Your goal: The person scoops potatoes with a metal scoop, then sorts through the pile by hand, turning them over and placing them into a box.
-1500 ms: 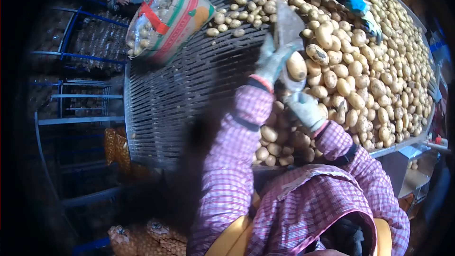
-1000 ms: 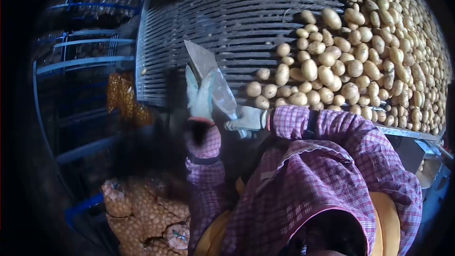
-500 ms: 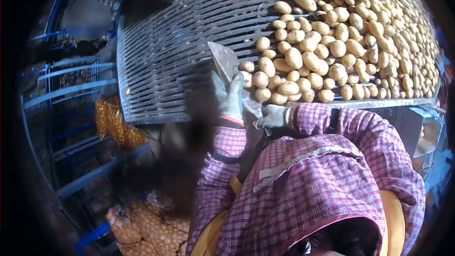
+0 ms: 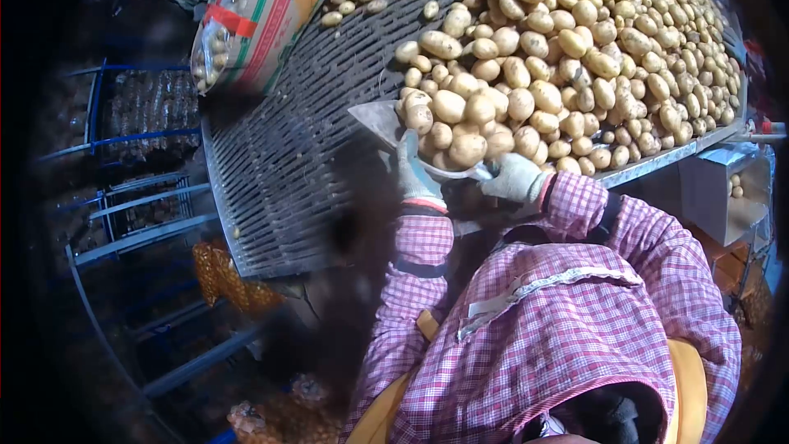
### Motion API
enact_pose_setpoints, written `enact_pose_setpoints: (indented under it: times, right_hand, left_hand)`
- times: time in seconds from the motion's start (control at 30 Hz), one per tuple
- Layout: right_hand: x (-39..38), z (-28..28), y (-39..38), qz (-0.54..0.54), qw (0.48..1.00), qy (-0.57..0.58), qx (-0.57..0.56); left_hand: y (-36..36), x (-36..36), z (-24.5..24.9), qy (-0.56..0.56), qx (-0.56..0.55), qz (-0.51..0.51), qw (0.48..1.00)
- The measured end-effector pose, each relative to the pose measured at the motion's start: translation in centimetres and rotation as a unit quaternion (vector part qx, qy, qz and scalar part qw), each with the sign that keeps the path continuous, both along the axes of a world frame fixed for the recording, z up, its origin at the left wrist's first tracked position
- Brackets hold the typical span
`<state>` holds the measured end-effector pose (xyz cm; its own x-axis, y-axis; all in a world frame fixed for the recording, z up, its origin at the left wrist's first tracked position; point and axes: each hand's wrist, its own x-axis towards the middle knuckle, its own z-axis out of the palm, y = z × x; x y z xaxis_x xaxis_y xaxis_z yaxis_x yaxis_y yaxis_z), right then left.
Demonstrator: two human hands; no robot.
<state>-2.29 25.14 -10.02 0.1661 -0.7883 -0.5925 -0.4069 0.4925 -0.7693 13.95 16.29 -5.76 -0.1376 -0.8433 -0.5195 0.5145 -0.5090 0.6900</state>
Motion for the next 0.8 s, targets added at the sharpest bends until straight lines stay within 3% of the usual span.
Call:
enact_pose_setpoints:
  times: [0.03,0.07,0.13,0.17,0.27,0.33,0.37,0.4,0.43,0.53,0.6,0.67,0.7,0.73,0.8]
  right_hand:
    - [-1.2,-0.6,-0.3,-0.021,0.996,0.048,-0.078]
    - [-3.0,-0.4,-0.5,-0.012,0.996,0.069,-0.047]
    - [-6.3,1.5,-0.8,-0.08,0.992,-0.044,-0.087]
    - [-7.6,1.6,-1.7,-0.052,0.997,0.052,-0.013]
    - [-12.3,3.1,-1.4,-0.164,0.976,-0.147,0.004]
    - [-14.5,3.6,-1.5,-0.194,0.965,-0.172,-0.046]
    - [-15.2,3.1,-1.4,-0.196,0.965,-0.16,-0.075]
    - [-15.6,2.8,-1.5,-0.197,0.964,-0.148,-0.105]
    - [-15.8,2.5,-1.6,-0.194,0.964,-0.131,-0.126]
    - [-14.9,3.4,-1.5,-0.182,0.966,-0.143,-0.115]
    - [-13.6,4.1,-1.8,-0.099,0.972,-0.146,-0.156]
    - [-11.3,2.8,-1.5,-0.087,0.979,-0.116,-0.14]
    - [-11.1,5.0,-1.0,-0.065,0.985,-0.107,-0.12]
    - [-10.3,3.5,-1.2,-0.019,0.984,-0.137,-0.112]
    - [-10.1,5.9,-0.5,0.016,0.971,-0.232,-0.049]
  left_hand:
    - [-0.6,-1.7,0.5,-0.004,-0.014,-0.007,1.0]
    - [-0.6,-3.6,1.1,-0.014,-0.01,-0.035,0.999]
    - [-0.5,-8.6,4.3,-0.11,-0.1,0.003,0.989]
    - [-1.3,-10.7,4.9,-0.127,-0.163,0.014,0.978]
    - [-3.8,-16.6,5.1,-0.191,-0.258,0.002,0.947]
    - [-5.7,-19.9,6.5,-0.16,-0.348,-0.053,0.922]
    - [-5.4,-20.8,7.0,-0.119,-0.314,-0.1,0.936]
    - [-5.5,-21.6,7.6,-0.17,-0.328,-0.12,0.922]
    - [-5.2,-21.9,8.1,-0.154,-0.326,-0.113,0.926]
    - [-5.8,-19.9,8.2,-0.156,-0.345,-0.1,0.92]
    - [-6.8,-16.5,6.8,-0.189,-0.36,-0.08,0.91]
    - [-6.6,-12.5,6.0,-0.225,-0.322,-0.057,0.918]
    - [-7.2,-9.5,3.9,-0.243,-0.31,-0.037,0.918]
    - [-7.3,-6.9,2.3,-0.262,-0.296,-0.015,0.918]
    - [-4.3,-4.0,3.6,-0.27,-0.22,0.015,0.937]
